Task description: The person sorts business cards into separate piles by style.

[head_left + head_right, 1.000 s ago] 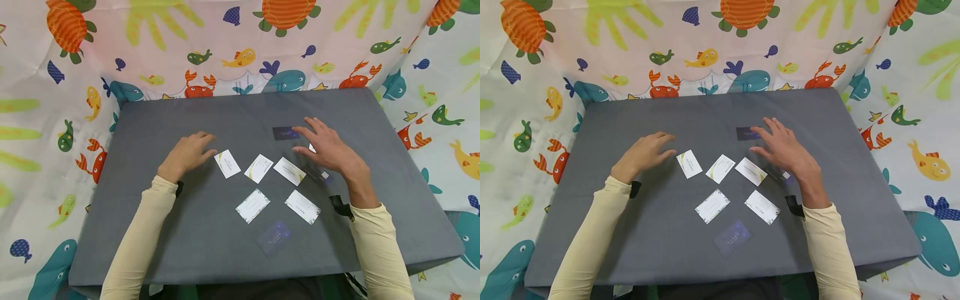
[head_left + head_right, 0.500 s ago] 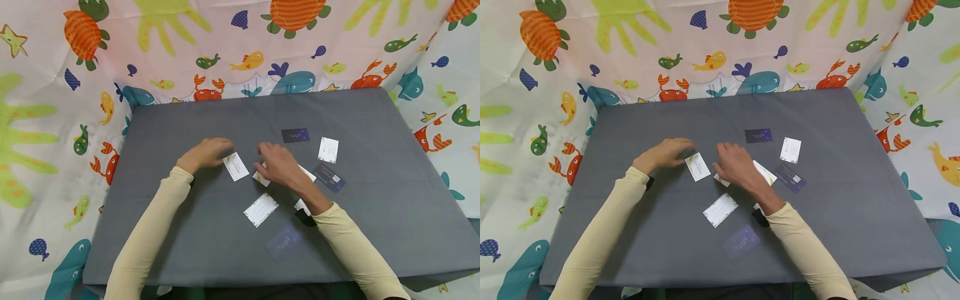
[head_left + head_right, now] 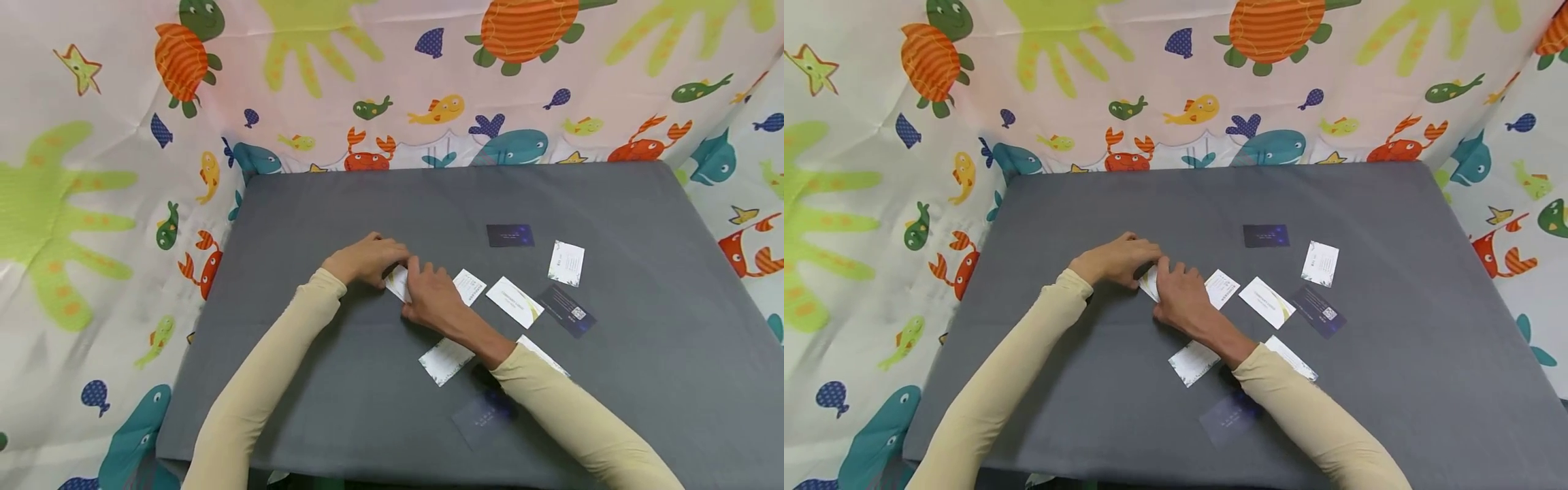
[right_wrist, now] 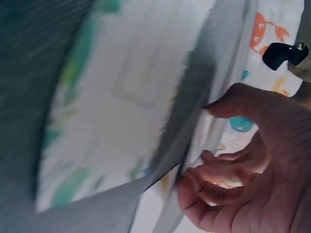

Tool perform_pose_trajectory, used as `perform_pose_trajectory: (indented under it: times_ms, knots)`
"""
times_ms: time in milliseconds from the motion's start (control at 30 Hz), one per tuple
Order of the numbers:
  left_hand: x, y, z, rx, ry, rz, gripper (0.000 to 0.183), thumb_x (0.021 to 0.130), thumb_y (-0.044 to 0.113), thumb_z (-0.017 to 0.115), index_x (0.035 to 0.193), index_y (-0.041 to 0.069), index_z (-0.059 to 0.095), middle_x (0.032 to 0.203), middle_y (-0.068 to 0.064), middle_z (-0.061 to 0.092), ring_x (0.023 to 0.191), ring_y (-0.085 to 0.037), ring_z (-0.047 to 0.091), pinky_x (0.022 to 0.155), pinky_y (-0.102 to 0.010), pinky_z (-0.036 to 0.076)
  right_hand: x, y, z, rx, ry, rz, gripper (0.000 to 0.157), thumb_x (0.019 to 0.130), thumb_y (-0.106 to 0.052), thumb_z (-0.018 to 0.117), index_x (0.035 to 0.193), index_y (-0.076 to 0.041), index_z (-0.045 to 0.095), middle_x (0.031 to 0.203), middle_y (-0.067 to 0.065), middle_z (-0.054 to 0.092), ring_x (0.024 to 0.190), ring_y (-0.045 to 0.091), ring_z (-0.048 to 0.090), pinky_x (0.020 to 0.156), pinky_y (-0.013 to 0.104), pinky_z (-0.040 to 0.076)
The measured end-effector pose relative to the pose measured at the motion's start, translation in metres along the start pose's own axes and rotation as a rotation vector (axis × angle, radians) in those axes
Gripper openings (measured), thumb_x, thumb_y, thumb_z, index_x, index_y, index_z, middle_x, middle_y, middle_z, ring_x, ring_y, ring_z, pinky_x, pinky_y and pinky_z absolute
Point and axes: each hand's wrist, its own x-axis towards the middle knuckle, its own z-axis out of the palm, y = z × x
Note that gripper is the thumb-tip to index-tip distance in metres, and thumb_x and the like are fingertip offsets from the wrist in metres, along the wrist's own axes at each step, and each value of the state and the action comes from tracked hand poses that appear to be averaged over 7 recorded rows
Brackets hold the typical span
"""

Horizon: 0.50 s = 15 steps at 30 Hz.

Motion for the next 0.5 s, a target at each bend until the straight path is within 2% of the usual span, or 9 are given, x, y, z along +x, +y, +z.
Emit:
perform_pose_trajectory:
  times_ms: [133, 267, 400, 500]
  knots:
    - [-0.006, -0.004, 0.003, 0.048, 0.025, 0.005, 0.061, 0.061, 0.031, 0.078, 0.117, 0.023, 0.056, 0.110, 0.006, 0.051, 0.106, -0.016, 0.047, 0.098, -0.047, 0.027, 0.007, 0.009, 0.000, 0.052, 0.016, -0.091, 0.064, 0.057, -0.031, 0.066, 0.106, -0.002, 0.038, 0.079, 0.011, 0.051, 0.061, 0.027, 0.047, 0.058, 0.039, 0.041]
    - [-0.019, -0.014, 0.006, 0.066, 0.128, -0.022, 0.057, 0.062, 0.039, 0.075, 0.114, 0.021, 0.059, 0.109, 0.002, 0.052, 0.105, -0.018, 0.047, 0.098, -0.047, 0.027, 0.023, 0.021, -0.005, 0.030, 0.088, -0.280, 0.055, 0.058, -0.032, 0.065, 0.099, -0.003, 0.042, 0.074, 0.007, 0.049, 0.059, 0.025, 0.045, 0.056, 0.039, 0.039]
    - [-0.042, -0.036, -0.002, 0.033, 0.243, -0.136, 0.057, 0.064, 0.042, 0.075, 0.114, 0.020, 0.061, 0.109, 0.001, 0.053, 0.104, -0.019, 0.047, 0.097, -0.047, 0.025, 0.064, 0.024, -0.016, 0.040, 0.101, -0.458, 0.056, 0.062, -0.033, 0.065, 0.104, -0.004, 0.044, 0.080, 0.006, 0.051, 0.067, 0.024, 0.048, 0.064, 0.041, 0.039]
    - [-0.058, -0.061, -0.008, -0.002, 0.290, -0.260, 0.057, 0.066, 0.044, 0.076, 0.115, 0.020, 0.061, 0.111, 0.001, 0.053, 0.105, -0.020, 0.046, 0.096, -0.048, 0.025, 0.106, 0.021, -0.022, 0.057, 0.064, -0.536, 0.058, 0.064, -0.035, 0.067, 0.108, -0.006, 0.042, 0.087, 0.005, 0.051, 0.074, 0.023, 0.050, 0.072, 0.043, 0.039]
